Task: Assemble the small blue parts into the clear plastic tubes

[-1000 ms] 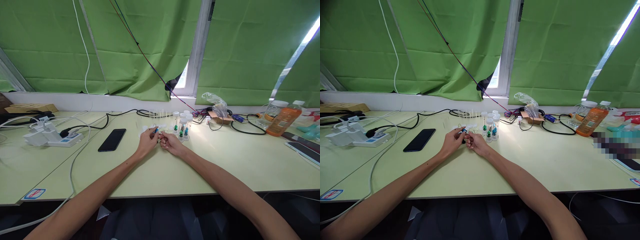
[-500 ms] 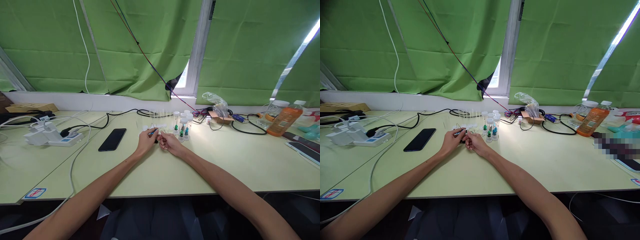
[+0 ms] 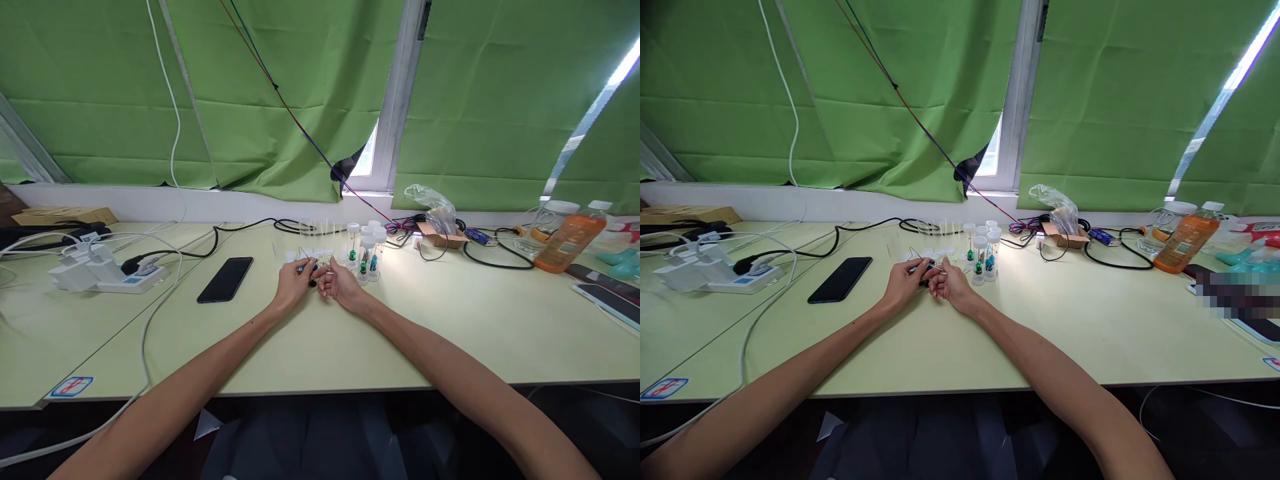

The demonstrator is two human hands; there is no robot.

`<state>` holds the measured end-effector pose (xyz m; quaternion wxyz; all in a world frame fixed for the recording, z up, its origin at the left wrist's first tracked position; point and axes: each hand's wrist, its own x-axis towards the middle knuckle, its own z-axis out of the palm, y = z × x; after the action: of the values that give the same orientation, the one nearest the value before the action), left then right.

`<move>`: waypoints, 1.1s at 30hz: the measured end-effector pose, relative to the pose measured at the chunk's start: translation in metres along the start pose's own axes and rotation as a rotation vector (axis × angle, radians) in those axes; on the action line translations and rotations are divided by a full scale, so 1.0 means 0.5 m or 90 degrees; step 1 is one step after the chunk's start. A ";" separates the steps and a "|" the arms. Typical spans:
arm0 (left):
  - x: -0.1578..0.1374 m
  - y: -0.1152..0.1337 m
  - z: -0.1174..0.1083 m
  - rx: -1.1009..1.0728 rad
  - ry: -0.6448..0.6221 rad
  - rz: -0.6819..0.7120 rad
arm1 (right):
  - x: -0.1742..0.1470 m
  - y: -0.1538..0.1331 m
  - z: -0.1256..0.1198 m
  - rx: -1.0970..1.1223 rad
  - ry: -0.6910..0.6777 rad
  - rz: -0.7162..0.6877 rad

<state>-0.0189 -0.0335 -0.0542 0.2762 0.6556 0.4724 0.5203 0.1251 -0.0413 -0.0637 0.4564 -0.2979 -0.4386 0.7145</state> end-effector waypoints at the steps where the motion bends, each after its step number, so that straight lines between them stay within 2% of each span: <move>1: 0.000 0.000 0.000 0.006 -0.006 0.003 | 0.000 -0.001 -0.001 0.001 -0.003 -0.001; 8: 0.004 -0.008 0.000 0.014 -0.022 0.004 | 0.002 -0.001 -0.004 -0.016 -0.006 -0.004; 13: 0.003 0.000 0.003 -0.034 -0.017 0.000 | 0.002 0.004 -0.003 -0.061 0.033 -0.069; 17: 0.001 0.005 0.006 -0.101 -0.019 -0.044 | 0.002 0.006 -0.002 -0.106 0.058 -0.123; 28: 0.005 -0.012 0.012 -0.217 -0.047 -0.083 | 0.008 0.007 -0.005 -0.196 0.181 -0.277; 33: 0.005 -0.009 0.012 -0.216 -0.041 -0.094 | 0.014 0.007 -0.007 -0.176 0.177 -0.312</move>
<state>-0.0147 -0.0285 -0.0587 0.4353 0.5792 0.4158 0.5497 0.1240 -0.0345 -0.0688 0.6258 -0.3371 -0.5237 0.4695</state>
